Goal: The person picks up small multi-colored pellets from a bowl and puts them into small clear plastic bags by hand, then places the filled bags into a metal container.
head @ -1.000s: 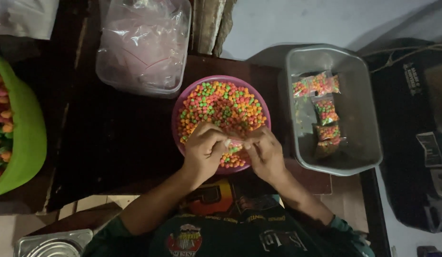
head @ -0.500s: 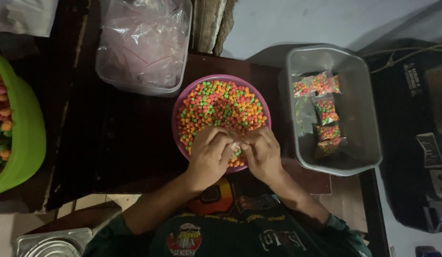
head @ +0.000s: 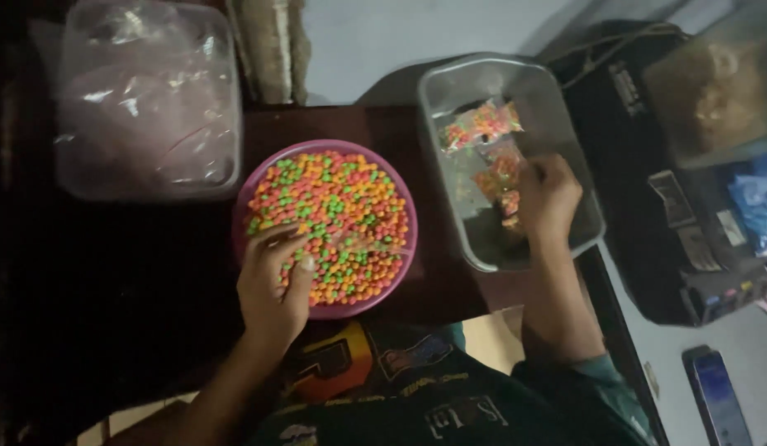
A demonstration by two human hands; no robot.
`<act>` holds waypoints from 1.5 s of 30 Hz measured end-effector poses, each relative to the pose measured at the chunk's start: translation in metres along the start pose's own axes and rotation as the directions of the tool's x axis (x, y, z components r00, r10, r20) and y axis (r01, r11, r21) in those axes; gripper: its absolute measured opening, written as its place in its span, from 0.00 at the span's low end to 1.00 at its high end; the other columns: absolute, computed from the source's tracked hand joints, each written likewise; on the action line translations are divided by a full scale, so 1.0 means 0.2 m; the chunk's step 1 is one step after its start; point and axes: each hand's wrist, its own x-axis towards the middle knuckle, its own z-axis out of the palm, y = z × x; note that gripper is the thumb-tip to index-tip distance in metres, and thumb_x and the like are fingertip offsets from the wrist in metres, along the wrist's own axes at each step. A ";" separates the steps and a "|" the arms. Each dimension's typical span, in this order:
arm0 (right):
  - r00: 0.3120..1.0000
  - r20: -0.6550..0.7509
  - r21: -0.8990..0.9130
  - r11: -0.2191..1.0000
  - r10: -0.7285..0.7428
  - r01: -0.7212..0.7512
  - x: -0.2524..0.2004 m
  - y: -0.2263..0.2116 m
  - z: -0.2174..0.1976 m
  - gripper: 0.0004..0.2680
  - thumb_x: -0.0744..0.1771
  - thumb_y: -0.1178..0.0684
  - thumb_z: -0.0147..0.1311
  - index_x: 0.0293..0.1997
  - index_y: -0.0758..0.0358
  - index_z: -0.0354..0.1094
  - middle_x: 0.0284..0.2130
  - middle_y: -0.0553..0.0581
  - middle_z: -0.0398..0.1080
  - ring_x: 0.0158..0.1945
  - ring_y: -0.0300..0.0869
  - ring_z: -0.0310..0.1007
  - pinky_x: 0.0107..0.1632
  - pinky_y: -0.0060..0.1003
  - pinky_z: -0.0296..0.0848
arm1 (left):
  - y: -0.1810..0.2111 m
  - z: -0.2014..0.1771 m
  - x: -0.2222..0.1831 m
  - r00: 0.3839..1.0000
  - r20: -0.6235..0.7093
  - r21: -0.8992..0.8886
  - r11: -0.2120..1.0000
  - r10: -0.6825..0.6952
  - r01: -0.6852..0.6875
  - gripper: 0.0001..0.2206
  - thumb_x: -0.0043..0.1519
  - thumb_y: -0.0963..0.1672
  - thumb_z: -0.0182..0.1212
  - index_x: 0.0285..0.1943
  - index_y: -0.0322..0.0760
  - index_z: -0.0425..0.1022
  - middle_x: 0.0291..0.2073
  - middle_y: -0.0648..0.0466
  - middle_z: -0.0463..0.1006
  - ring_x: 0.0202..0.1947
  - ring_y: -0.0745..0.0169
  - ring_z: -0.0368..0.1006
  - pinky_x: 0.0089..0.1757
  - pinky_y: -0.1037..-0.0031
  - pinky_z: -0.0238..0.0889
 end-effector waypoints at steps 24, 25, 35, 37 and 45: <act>0.824 0.162 0.287 0.825 -0.542 0.487 -0.41 -0.69 0.03 0.03 0.63 0.55 0.67 0.37 0.55 0.77 0.39 0.54 0.74 0.42 0.53 0.78 0.47 0.43 0.77 | -0.20 -0.07 -0.01 0.992 -0.122 0.241 0.971 0.019 0.011 0.10 0.64 0.46 0.62 0.51 0.41 0.79 0.46 0.42 0.76 0.47 0.32 0.75 0.46 0.51 0.69; 0.807 0.154 0.320 0.801 -0.570 0.505 -0.44 -0.71 0.08 0.03 0.63 0.55 0.67 0.37 0.55 0.77 0.39 0.54 0.74 0.42 0.53 0.78 0.47 0.43 0.77 | -0.21 -0.09 0.00 0.988 -0.154 0.271 0.962 0.020 0.023 0.10 0.64 0.46 0.62 0.51 0.41 0.79 0.46 0.42 0.76 0.47 0.32 0.75 0.46 0.51 0.69; 0.737 0.072 0.322 0.716 -0.672 0.620 -0.49 -0.75 0.17 0.06 0.64 0.56 0.65 0.43 0.54 0.79 0.38 0.51 0.72 0.40 0.50 0.73 0.40 0.42 0.70 | -0.52 -0.28 0.42 0.938 -0.163 0.810 0.584 0.307 -0.050 0.13 0.51 0.43 0.70 0.43 0.36 0.76 0.39 0.42 0.75 0.37 0.37 0.75 0.42 0.53 0.69; 0.756 0.035 0.393 0.704 -0.654 0.591 -0.48 -0.78 0.14 0.05 0.65 0.59 0.64 0.43 0.57 0.79 0.37 0.53 0.71 0.39 0.52 0.73 0.39 0.42 0.70 | -0.74 -0.25 0.49 0.960 -0.117 0.864 0.504 0.254 -0.028 0.16 0.41 0.41 0.77 0.35 0.35 0.76 0.35 0.41 0.77 0.34 0.37 0.76 0.42 0.52 0.69; 0.794 0.174 0.497 0.748 -0.583 0.440 -0.54 -0.76 0.04 0.07 0.70 0.55 0.55 0.52 0.59 0.77 0.48 0.54 0.73 0.53 0.47 0.72 0.56 0.45 0.65 | -1.36 -0.10 0.69 0.838 0.054 0.983 0.174 -0.543 0.049 0.17 0.59 0.51 0.61 0.55 0.46 0.76 0.51 0.51 0.77 0.55 0.51 0.71 0.54 0.62 0.60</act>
